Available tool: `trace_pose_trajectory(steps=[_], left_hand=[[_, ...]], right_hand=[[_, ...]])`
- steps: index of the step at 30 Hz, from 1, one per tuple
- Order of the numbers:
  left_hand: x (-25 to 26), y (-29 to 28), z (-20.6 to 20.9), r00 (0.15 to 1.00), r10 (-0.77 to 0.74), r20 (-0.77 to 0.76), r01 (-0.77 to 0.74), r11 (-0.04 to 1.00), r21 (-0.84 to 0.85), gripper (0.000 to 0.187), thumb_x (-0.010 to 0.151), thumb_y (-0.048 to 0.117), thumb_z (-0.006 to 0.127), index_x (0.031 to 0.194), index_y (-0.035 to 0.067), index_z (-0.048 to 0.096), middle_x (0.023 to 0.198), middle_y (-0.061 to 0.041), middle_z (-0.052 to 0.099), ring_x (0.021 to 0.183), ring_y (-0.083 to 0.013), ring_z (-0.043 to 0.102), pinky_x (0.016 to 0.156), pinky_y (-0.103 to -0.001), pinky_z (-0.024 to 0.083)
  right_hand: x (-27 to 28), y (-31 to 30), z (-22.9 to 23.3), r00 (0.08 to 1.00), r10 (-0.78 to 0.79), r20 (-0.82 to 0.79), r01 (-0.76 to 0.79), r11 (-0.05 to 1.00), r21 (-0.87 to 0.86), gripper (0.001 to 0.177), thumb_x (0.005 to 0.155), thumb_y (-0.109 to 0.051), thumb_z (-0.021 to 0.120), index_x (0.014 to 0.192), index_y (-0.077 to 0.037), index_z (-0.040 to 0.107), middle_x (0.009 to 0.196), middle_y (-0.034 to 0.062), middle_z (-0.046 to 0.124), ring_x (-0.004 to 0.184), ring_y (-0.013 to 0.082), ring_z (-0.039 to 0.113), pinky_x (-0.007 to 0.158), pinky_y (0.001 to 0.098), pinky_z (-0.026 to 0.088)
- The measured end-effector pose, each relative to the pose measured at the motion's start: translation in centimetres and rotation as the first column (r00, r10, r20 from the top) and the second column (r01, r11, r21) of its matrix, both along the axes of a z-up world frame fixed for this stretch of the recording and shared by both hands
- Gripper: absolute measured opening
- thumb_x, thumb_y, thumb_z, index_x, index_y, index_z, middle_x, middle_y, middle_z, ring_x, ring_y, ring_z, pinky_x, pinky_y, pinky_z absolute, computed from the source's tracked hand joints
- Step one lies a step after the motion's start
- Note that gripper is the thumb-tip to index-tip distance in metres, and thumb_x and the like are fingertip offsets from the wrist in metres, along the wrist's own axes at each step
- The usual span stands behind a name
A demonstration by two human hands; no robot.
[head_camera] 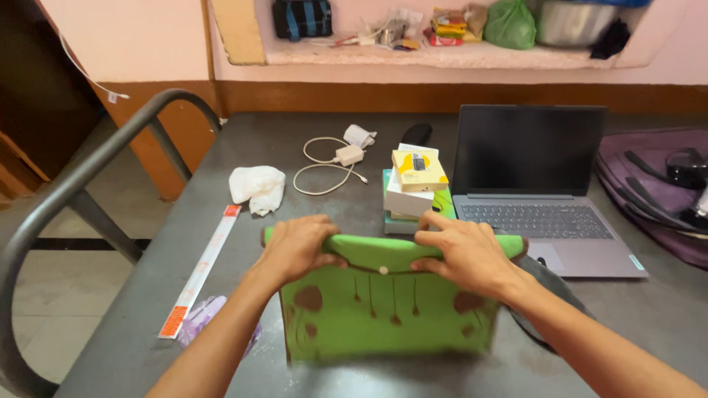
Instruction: The person wipes a table surface, a green folder, and a laptop keyboard using a grey cloth. The person also handles a white box, a yellow box, and a stack of papers, moving them aside or stacking them on the table.
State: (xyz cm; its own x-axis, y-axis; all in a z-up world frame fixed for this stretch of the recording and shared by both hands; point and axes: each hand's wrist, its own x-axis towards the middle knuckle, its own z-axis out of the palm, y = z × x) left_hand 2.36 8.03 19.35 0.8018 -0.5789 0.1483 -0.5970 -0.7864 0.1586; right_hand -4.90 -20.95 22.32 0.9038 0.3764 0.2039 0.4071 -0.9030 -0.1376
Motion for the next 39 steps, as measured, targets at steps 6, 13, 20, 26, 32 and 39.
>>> trace_pose_trajectory(steps=[6, 13, 20, 26, 32, 39], left_hand=[[-2.9, 0.2, -1.7, 0.902, -0.033, 0.431, 0.038, 0.999, -0.003, 0.029, 0.074, 0.026, 0.076, 0.096, 0.01, 0.065, 0.098, -0.007, 0.062, 0.096, -0.0272, 0.063, 0.076, -0.042, 0.05], [-9.6, -0.2, -16.4, 0.859, -0.101, 0.502, 0.101, 0.995, 0.027, 0.024, 0.082, 0.016, 0.061, 0.104, 0.005, 0.062, 0.105, -0.011, 0.062, 0.098, -0.0274, 0.06, 0.079, -0.042, 0.048], [-10.7, -1.0, -16.7, 0.973, -0.231, 0.001, 0.229, 0.963, -0.138, 0.055, 0.069, 0.028, 0.075, 0.117, 0.004, 0.061, 0.121, -0.016, 0.057, 0.118, -0.0354, 0.049, 0.096, -0.048, 0.037], [-7.9, -0.2, -17.2, 0.998, 0.062, -0.004, -0.06, 0.963, -0.262, 0.049, 0.094, 0.042, 0.061, 0.126, 0.005, 0.058, 0.134, -0.014, 0.056, 0.129, -0.0301, 0.048, 0.109, -0.048, 0.033], [-4.6, -0.3, -21.2, 0.907, 0.413, 0.084, -0.374, 0.879, -0.295, 0.059, 0.094, 0.046, 0.053, 0.136, 0.005, 0.051, 0.148, -0.013, 0.047, 0.142, -0.0267, 0.038, 0.116, -0.046, 0.025], [-4.0, -0.1, -23.5, 0.896, 0.441, 0.058, -0.398, 0.854, -0.336, 0.052, 0.096, 0.038, 0.052, 0.138, 0.007, 0.053, 0.151, -0.011, 0.049, 0.146, -0.0256, 0.037, 0.122, -0.044, 0.023]], right_hand=[[1.3, -0.3, -5.8, 0.929, 0.216, 0.301, -0.196, 0.976, -0.094, 0.026, 0.078, -0.023, 0.075, 0.1, -0.013, 0.065, 0.107, 0.0027, 0.072, 0.088, 0.0265, 0.069, 0.068, 0.0429, 0.051], [-3.6, -1.1, -16.6, 0.771, 0.516, 0.373, -0.448, 0.856, -0.258, 0.024, 0.076, -0.02, 0.064, 0.096, -0.007, 0.06, 0.118, 0.011, 0.068, 0.104, 0.0285, 0.062, 0.079, 0.0428, 0.048], [-1.5, -4.2, -19.2, 0.867, 0.456, -0.202, -0.414, 0.884, 0.219, 0.045, 0.083, -0.051, 0.08, 0.1, -0.009, 0.07, 0.118, 0.0112, 0.065, 0.119, 0.0317, 0.057, 0.1, 0.0443, 0.045], [1.8, -13.4, -17.8, 0.801, -0.585, 0.127, 0.591, 0.807, -0.012, 0.083, 0.075, -0.061, 0.078, 0.142, -0.019, 0.051, 0.144, 0.0143, 0.053, 0.132, 0.0389, 0.048, 0.099, 0.0576, 0.041], [2.1, -18.7, -22.9, 0.781, -0.624, -0.024, 0.617, 0.777, -0.123, 0.081, 0.079, -0.031, 0.078, 0.152, -0.025, 0.042, 0.129, 0.0174, 0.058, 0.117, 0.0393, 0.06, 0.1, 0.0473, 0.05], [0.2, -4.9, -12.8, 0.933, -0.341, 0.116, 0.228, 0.809, 0.542, 0.054, 0.078, -0.009, 0.061, 0.131, -0.011, 0.068, 0.121, 0.0224, 0.063, 0.115, 0.0402, 0.061, 0.103, 0.0434, 0.047]])
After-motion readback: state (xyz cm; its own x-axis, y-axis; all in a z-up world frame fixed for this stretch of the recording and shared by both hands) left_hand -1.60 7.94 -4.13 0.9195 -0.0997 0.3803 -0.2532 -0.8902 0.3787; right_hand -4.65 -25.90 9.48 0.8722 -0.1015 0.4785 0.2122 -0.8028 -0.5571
